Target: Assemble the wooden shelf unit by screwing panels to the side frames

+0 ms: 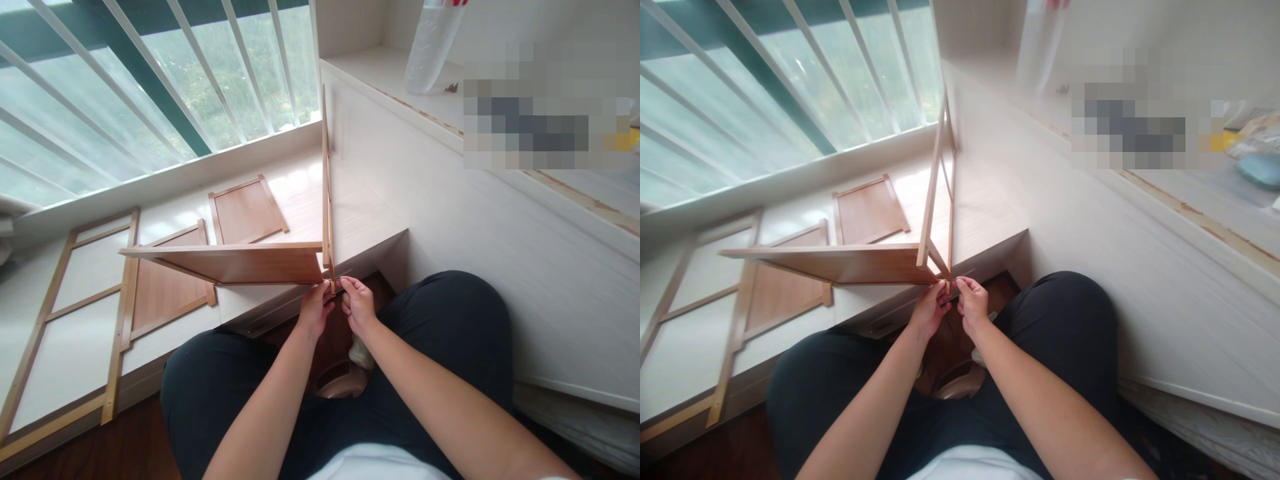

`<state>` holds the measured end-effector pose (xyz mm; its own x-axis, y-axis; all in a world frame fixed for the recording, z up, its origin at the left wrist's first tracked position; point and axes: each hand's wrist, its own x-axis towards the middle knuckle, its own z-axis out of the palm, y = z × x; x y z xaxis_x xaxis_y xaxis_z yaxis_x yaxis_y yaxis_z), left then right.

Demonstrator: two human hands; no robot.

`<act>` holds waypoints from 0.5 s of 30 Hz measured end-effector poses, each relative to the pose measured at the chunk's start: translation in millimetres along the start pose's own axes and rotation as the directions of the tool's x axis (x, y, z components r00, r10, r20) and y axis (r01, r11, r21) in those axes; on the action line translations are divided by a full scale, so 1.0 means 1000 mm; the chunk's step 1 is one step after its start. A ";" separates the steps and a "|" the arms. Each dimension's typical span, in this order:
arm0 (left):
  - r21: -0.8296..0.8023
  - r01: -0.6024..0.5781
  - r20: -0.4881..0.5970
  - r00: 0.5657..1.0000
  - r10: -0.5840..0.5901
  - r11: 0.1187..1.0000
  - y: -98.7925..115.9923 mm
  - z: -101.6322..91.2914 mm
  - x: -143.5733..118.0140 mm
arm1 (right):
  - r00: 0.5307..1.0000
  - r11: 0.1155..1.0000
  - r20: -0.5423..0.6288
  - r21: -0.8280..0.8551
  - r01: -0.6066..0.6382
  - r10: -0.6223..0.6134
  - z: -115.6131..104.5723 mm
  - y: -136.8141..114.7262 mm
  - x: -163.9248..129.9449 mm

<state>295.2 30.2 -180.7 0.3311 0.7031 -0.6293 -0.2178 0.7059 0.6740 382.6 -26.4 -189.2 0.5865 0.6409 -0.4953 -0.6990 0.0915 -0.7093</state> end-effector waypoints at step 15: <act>0.006 0.005 0.006 1.000 -0.005 1.000 -0.002 -0.001 0.003 | 1.000 1.000 0.019 0.031 -0.007 0.006 -0.003 0.003 -0.001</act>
<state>295.2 31.0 -184.3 0.3374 0.6990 -0.6305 -0.2107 0.7089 0.6731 381.6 -28.9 -192.1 0.5744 0.6554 -0.4903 -0.7151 0.1104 -0.6902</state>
